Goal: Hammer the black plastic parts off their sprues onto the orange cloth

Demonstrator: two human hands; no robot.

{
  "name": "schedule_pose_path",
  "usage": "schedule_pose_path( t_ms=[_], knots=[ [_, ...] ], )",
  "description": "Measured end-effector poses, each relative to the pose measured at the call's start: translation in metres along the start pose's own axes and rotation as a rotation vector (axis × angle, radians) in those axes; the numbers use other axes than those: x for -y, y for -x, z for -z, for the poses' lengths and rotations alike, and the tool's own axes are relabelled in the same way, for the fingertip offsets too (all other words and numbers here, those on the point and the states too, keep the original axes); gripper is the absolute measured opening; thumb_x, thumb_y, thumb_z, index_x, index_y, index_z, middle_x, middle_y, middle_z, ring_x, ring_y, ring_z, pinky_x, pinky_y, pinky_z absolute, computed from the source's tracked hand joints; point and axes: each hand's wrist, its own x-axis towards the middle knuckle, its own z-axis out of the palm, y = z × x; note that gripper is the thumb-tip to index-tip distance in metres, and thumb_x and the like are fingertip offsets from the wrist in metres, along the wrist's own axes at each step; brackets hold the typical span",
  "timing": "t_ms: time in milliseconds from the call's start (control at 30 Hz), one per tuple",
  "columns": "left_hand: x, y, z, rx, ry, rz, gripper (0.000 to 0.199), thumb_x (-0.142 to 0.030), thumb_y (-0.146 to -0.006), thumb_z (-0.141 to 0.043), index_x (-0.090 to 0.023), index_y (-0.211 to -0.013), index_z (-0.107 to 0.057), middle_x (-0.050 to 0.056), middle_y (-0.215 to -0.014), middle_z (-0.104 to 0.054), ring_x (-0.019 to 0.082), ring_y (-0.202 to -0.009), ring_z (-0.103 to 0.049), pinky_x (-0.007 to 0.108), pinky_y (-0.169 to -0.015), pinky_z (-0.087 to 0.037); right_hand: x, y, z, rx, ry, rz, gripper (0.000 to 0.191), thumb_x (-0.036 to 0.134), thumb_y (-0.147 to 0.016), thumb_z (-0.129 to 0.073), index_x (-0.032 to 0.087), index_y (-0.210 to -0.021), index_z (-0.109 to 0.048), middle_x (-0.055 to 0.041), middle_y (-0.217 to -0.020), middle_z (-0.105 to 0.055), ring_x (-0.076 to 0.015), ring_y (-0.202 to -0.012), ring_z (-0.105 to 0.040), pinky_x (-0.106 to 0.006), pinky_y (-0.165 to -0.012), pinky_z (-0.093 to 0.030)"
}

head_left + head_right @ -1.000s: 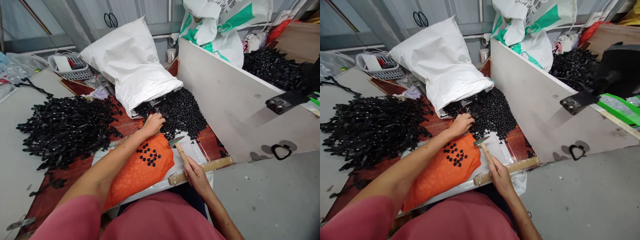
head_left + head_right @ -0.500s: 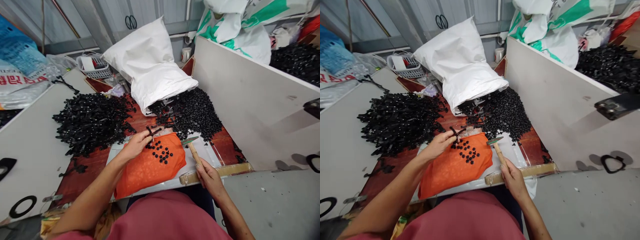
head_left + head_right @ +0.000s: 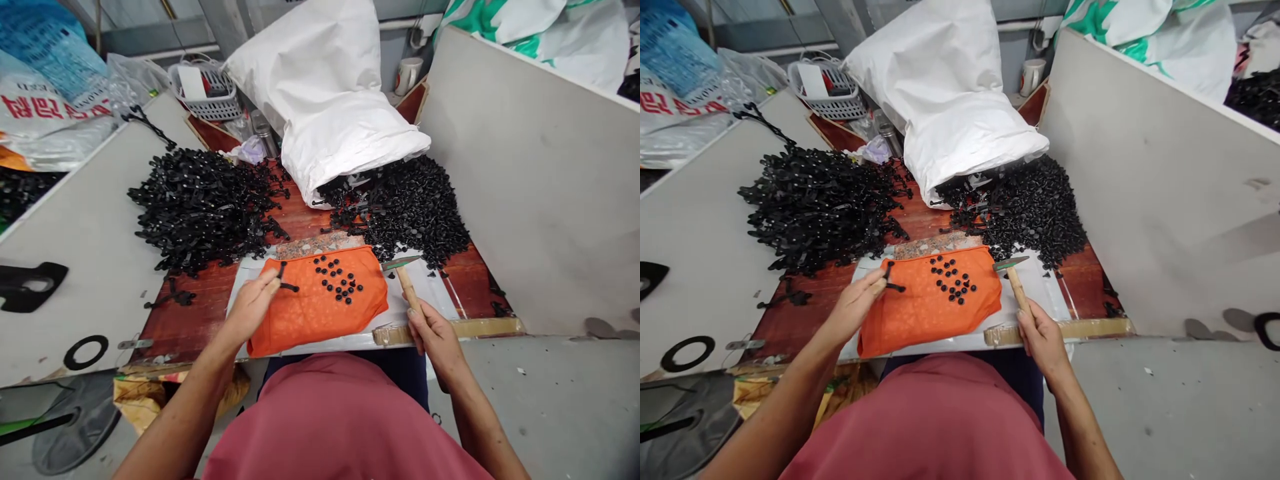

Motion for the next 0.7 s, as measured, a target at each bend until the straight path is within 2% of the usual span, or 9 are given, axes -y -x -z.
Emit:
schedule_pose_path(
  t_ms=[100,200,267,367,700],
  knots=[
    [-0.013,-0.008,-0.019,0.183,-0.005,-0.079,0.036,-0.039,-0.095,-0.037,-0.022,-0.073,-0.06,0.001,-0.076,-0.067,0.021,-0.077,-0.063,0.031,-0.075,-0.045,-0.001,0.0,0.0,0.002,0.0,0.006,0.053,0.052,-0.098,-0.055,0.019,-0.139,-0.057,0.0089,-0.063,-0.043,-0.0088,-0.042,-0.036,-0.022,-0.039,-0.032],
    [-0.023,-0.015,-0.034,0.262,-0.073,-0.122,0.047,-0.044,-0.098,-0.033,-0.022,-0.06,-0.048,0.001,-0.064,-0.061,0.018,-0.065,-0.056,0.031,-0.069,-0.039,-0.003,0.001,0.0,-0.004,-0.004,-0.001,0.05,0.05,-0.098,-0.055,0.02,-0.138,-0.058,0.009,-0.062,-0.044,-0.0089,-0.042,-0.037,-0.022,-0.039,-0.033],
    [-0.025,-0.018,-0.04,0.285,-0.116,-0.121,0.052,-0.047,-0.1,-0.033,-0.021,-0.057,-0.046,0.001,-0.061,-0.06,0.017,-0.062,-0.055,0.031,-0.068,-0.037,-0.004,0.001,0.0,-0.007,-0.003,0.003,0.051,0.05,-0.097,-0.056,0.019,-0.137,-0.058,0.0092,-0.062,-0.044,-0.0089,-0.041,-0.037,-0.022,-0.038,-0.033],
    [-0.023,-0.021,-0.046,0.302,-0.17,-0.103,0.053,-0.045,-0.101,-0.033,-0.021,-0.058,-0.051,0.002,-0.065,-0.066,0.018,-0.064,-0.059,0.031,-0.072,-0.038,-0.005,0.001,0.001,-0.008,0.005,0.015,0.053,0.051,-0.097,-0.057,0.018,-0.138,-0.058,0.0092,-0.061,-0.044,-0.009,-0.041,-0.037,-0.022,-0.038,-0.032],
    [-0.015,-0.024,-0.056,0.289,-0.347,-0.167,0.055,-0.043,-0.105,-0.034,-0.021,-0.06,-0.058,0.003,-0.072,-0.073,0.02,-0.069,-0.064,0.034,-0.075,-0.036,0.0,0.003,0.0,-0.014,0.04,0.025,0.052,0.051,-0.099,-0.055,0.018,-0.14,-0.058,0.0094,-0.06,-0.04,-0.009,-0.042,-0.037,-0.022,-0.039,-0.033]
  ],
)
